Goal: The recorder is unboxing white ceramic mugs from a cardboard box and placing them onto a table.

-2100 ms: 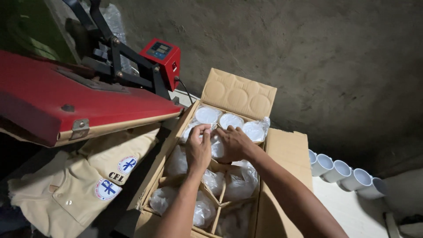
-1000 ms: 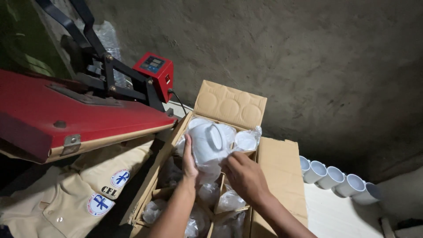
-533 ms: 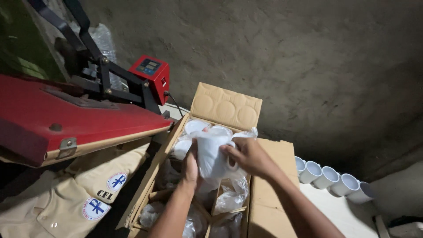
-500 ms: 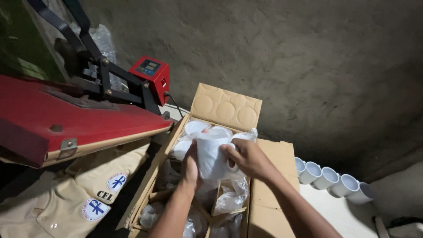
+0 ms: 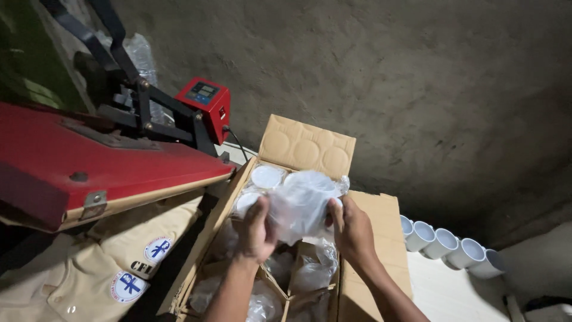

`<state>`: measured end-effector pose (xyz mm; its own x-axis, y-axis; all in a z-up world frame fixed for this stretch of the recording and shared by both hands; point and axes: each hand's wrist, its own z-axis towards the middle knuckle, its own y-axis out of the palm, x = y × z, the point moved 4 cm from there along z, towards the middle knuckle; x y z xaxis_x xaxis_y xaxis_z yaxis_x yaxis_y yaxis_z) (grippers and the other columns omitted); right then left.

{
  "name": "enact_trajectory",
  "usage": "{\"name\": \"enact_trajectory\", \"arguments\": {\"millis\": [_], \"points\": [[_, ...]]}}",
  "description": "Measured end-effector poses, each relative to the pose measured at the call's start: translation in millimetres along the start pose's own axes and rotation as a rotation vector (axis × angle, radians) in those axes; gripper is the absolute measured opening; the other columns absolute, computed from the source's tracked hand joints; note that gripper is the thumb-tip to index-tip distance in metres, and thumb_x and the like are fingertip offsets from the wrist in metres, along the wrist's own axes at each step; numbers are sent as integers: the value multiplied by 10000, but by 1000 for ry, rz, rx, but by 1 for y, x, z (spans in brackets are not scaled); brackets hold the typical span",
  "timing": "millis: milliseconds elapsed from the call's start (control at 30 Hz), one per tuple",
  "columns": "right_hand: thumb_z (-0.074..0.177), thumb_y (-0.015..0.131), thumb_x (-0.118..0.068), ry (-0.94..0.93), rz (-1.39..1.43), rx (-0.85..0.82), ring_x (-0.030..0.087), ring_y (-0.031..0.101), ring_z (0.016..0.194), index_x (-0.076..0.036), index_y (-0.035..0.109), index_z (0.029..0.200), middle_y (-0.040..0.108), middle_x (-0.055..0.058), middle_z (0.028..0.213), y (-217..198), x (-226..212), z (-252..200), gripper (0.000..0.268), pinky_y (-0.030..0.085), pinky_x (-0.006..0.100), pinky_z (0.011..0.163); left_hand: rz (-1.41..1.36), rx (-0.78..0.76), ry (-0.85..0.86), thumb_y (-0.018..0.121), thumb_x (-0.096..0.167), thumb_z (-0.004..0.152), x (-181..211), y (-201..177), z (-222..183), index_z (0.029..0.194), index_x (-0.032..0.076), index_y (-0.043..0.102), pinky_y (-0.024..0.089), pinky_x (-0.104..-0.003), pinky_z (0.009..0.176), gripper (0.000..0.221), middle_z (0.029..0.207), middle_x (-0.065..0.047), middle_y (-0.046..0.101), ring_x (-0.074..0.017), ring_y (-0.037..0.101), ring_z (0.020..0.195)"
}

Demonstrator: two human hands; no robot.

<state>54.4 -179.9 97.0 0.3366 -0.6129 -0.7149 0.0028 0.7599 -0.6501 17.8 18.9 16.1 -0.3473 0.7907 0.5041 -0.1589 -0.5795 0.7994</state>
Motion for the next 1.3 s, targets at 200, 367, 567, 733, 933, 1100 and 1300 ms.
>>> {"name": "enact_trajectory", "arguments": {"millis": [200, 367, 567, 733, 933, 1100, 1300], "points": [[1116, 433, -280, -119, 529, -7, 137, 549, 697, -12, 615, 930, 663, 47, 762, 11, 55, 19, 374, 472, 313, 657, 476, -27, -2, 589, 567, 1023, 4, 17, 8, 1272, 3, 683, 581, -316, 678, 624, 1022, -123, 741, -182, 724, 811], [1088, 407, -272, -38, 758, -160, 93, 584, 768, -27, 636, 1088, 655, 34, 886, 15, 40, 21, 336, 493, 254, 697, 478, 94, -184, 664, 546, 911, -14, 3, 7, 1477, 51, 482, 473, -347, 1020, 773, 1397, -82, 608, -187, 601, 1234], [1086, 512, -226, -129, 517, -199, 118, 553, 866, 4, 615, 1283, 615, 92, 1022, 20, 41, 47, 319, 491, 273, 748, 48, -44, -346, 724, 535, 859, -6, 36, 2, 1525, 47, 417, 488, -422, 1075, 881, 1423, -128, 592, -263, 600, 1284], [1029, 540, -152, -466, 446, -186, 105, 617, 1060, -29, 463, 1433, 634, 50, 1205, -17, -27, 57, 429, 514, 273, 900, 146, -3, -279, 735, 538, 845, -12, 21, 4, 1517, 69, 422, 507, -439, 1043, 877, 1393, -111, 593, -254, 611, 1253], [967, 647, -102, -397, 184, -256, 136, 679, 851, -11, 698, 1039, 757, 52, 910, -9, -23, 63, 128, 574, 319, 782, -15, 17, -346, 699, 550, 871, -20, 9, 0, 1505, 63, 457, 495, -415, 1076, 836, 1416, -99, 608, -245, 607, 1277], [990, 586, 42, -561, 334, -213, 171, 635, 936, 0, 590, 1125, 666, 100, 1020, -35, -46, 42, 141, 526, 297, 853, -95, -41, -366, 684, 548, 894, -25, 2, 2, 1506, 49, 450, 479, -438, 1089, 824, 1422, -128, 605, -271, 601, 1284], [848, 716, 72, -770, 202, -212, 204, 716, 939, 10, 642, 993, 717, 76, 1016, -45, -33, 39, 174, 565, 296, 800, -123, 83, -426, 641, 532, 911, -59, -60, 4, 1501, 69, 454, 482, -455, 1092, 774, 1408, -116, 610, -272, 602, 1271]]}}
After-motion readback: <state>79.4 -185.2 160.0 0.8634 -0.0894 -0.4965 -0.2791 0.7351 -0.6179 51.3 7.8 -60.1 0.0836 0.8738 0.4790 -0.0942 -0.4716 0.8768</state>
